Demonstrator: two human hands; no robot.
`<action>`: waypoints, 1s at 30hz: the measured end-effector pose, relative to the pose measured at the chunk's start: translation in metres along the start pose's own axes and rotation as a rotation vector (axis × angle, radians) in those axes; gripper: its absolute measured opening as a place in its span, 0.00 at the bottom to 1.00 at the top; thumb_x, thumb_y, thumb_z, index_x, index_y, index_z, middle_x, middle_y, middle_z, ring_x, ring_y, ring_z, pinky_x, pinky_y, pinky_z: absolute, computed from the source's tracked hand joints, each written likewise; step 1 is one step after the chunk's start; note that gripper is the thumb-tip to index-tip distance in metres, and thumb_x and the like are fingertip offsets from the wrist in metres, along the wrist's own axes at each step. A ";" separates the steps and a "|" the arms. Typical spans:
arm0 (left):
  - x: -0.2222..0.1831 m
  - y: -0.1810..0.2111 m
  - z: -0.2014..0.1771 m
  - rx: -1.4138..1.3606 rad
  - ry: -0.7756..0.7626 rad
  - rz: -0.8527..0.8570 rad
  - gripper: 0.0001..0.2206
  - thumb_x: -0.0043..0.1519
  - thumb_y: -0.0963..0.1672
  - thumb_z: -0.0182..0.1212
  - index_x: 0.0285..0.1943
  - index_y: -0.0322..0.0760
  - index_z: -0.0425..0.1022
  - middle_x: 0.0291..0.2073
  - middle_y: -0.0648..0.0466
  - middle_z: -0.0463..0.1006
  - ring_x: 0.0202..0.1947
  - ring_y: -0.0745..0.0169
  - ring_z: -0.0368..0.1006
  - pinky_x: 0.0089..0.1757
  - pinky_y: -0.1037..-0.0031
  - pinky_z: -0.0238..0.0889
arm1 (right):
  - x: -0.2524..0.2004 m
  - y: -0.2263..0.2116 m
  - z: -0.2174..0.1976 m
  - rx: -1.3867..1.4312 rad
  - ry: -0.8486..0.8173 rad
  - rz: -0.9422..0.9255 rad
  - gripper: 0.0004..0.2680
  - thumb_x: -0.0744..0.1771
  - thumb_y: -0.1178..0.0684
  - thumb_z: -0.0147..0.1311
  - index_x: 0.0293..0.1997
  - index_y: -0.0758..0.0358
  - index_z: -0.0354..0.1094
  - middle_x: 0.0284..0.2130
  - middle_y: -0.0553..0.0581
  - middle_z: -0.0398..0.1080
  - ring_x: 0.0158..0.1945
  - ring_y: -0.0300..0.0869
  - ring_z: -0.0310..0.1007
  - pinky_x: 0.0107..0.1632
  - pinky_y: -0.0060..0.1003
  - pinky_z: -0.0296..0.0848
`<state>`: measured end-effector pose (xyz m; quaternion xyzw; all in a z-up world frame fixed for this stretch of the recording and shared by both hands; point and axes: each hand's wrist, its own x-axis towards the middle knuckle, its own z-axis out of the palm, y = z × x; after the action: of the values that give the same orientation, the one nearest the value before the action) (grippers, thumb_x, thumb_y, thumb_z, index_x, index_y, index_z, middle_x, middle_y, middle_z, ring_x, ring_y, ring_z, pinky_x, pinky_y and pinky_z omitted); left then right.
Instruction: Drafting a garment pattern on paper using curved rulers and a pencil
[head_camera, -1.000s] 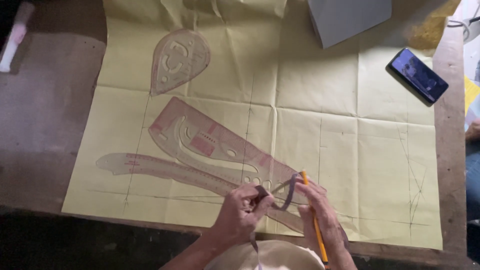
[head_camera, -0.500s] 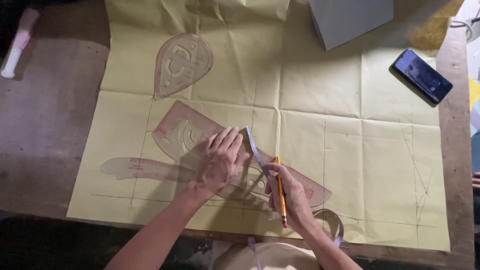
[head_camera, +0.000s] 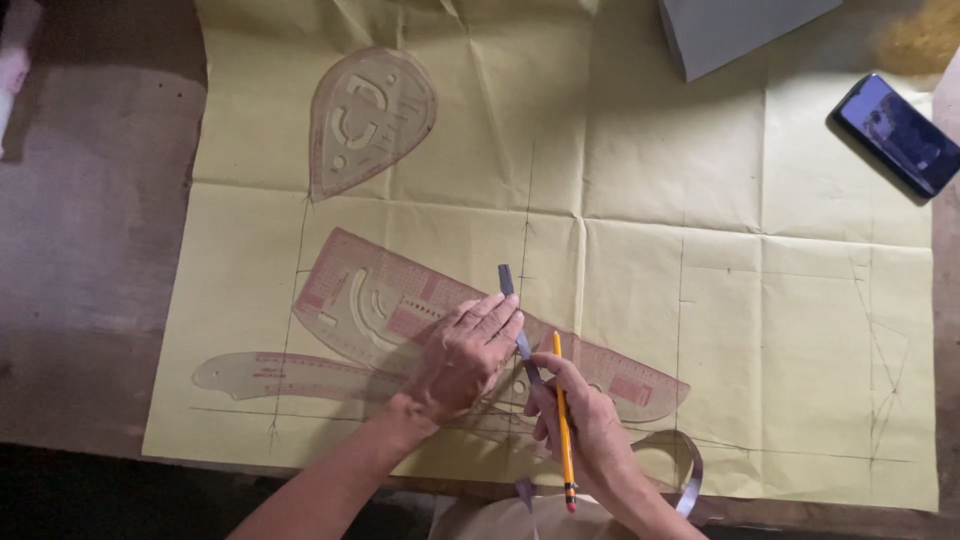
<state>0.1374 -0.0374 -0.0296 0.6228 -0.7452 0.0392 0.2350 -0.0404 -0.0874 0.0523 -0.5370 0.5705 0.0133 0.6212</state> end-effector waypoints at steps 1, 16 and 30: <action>-0.001 0.000 0.000 -0.010 0.003 -0.002 0.13 0.65 0.41 0.56 0.56 0.30 0.79 0.58 0.39 0.78 0.59 0.45 0.74 0.58 0.60 0.65 | 0.001 0.006 0.000 -0.244 -0.007 -0.119 0.11 0.69 0.50 0.50 0.59 0.45 0.67 0.28 0.46 0.79 0.21 0.33 0.75 0.24 0.28 0.73; 0.011 -0.007 0.001 -0.071 0.023 -0.023 0.10 0.66 0.39 0.54 0.51 0.32 0.79 0.56 0.41 0.79 0.56 0.47 0.74 0.53 0.61 0.67 | 0.023 0.026 -0.050 -0.042 0.364 -0.532 0.12 0.72 0.54 0.39 0.58 0.67 0.65 0.37 0.61 0.80 0.37 0.42 0.80 0.39 0.32 0.80; 0.024 -0.013 -0.011 -0.163 -0.020 -0.039 0.06 0.67 0.40 0.57 0.47 0.31 0.78 0.53 0.41 0.79 0.48 0.48 0.74 0.48 0.62 0.67 | 0.036 0.023 -0.048 -0.323 0.328 -0.788 0.11 0.72 0.53 0.39 0.55 0.65 0.69 0.56 0.66 0.71 0.66 0.54 0.67 0.68 0.51 0.68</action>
<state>0.1507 -0.0583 -0.0136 0.6164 -0.7360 -0.0321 0.2782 -0.0755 -0.1320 0.0223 -0.7981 0.4041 -0.2204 0.3887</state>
